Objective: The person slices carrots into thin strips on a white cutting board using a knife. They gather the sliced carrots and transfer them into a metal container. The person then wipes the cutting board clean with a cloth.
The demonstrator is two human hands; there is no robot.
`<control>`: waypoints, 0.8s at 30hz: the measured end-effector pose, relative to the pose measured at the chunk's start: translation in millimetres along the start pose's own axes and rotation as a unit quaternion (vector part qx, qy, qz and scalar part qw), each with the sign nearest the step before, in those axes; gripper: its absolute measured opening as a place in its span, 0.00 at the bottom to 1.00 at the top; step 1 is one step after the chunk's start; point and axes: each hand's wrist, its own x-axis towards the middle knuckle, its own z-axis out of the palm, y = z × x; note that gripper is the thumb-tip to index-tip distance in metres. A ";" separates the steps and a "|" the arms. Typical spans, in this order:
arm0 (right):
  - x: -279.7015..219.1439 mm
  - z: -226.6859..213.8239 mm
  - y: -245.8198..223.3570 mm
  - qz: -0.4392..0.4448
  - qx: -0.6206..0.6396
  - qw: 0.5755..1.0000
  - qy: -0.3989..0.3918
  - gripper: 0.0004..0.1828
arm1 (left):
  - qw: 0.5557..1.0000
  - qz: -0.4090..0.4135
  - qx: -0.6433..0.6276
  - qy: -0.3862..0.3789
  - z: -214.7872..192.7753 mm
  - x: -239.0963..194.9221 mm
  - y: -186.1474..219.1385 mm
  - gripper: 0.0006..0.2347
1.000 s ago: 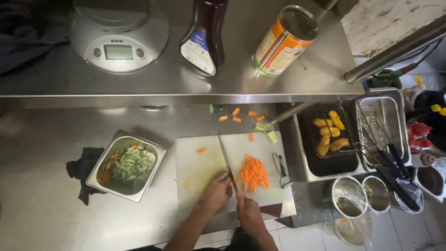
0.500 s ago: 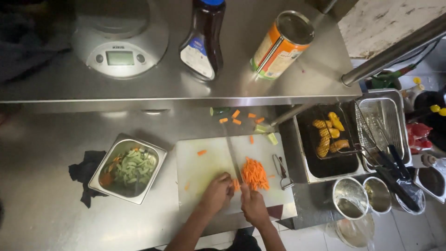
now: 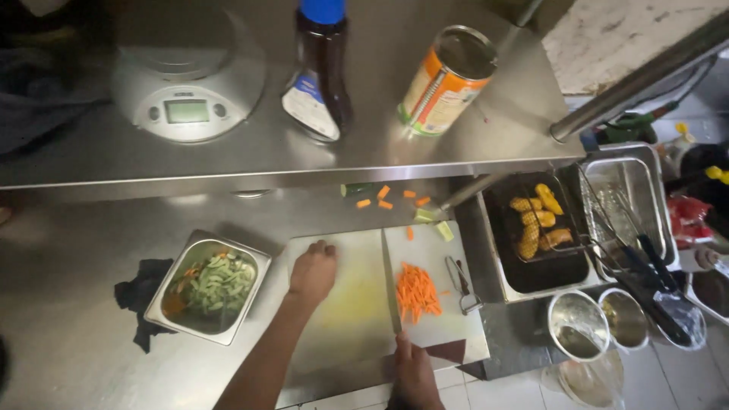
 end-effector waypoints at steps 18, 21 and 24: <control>22.6 -5.8 43.0 -0.214 -0.056 0.975 0.006 0.15 | 0.983 0.160 -0.093 -0.020 -22.4 -53.4 102.6 0.07; 4.4 -12.4 22.8 -0.159 0.006 0.987 -0.002 0.32 | 0.965 0.169 -0.186 0.079 -9.2 -71.6 115.0 0.04; 33.4 1.2 65.5 -0.244 -0.081 0.966 0.011 0.20 | 0.942 0.153 -0.290 0.073 -12.3 -87.4 111.4 0.04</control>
